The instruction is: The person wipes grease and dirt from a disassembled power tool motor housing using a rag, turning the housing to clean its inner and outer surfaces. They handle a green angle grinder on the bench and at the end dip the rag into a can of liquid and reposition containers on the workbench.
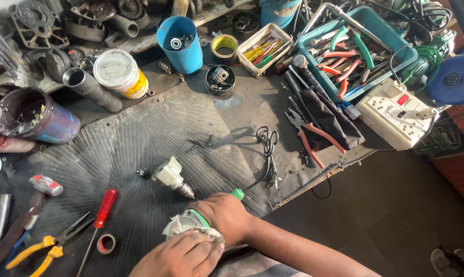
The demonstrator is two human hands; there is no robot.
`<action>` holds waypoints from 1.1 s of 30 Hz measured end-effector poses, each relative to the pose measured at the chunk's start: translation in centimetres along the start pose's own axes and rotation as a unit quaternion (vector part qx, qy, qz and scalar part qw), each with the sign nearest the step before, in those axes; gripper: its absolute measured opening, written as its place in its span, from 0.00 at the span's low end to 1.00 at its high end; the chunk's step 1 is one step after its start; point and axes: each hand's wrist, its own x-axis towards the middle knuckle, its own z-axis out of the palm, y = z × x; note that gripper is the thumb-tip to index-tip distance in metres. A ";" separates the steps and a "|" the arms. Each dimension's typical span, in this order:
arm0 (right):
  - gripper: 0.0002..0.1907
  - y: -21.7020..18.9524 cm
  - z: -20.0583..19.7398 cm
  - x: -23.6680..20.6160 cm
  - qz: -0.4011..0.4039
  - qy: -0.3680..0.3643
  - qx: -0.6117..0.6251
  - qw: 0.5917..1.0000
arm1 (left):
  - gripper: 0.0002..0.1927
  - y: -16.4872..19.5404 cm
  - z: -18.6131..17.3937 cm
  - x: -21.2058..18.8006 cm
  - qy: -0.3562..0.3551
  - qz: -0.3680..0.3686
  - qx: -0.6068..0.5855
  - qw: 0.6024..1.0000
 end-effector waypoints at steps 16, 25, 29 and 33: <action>0.46 0.1 0.5 -0.6 -0.009 -0.001 -0.005 1.000 | 0.10 -0.3 1.4 -1.7 0.078 -0.083 0.068 0.991; 0.50 0.3 0.7 -0.1 0.007 0.026 -0.040 0.999 | 0.12 -1.5 -4.4 2.2 -0.056 -0.231 -0.041 0.971; 0.46 0.4 0.9 -0.2 -0.008 0.020 -0.023 1.000 | 0.10 0.9 -4.0 3.4 -0.124 -0.316 -0.016 0.941; 0.46 0.2 0.9 -0.3 -0.010 0.039 -0.041 0.998 | 0.09 -0.7 -3.7 3.2 -0.229 -0.399 -0.022 0.887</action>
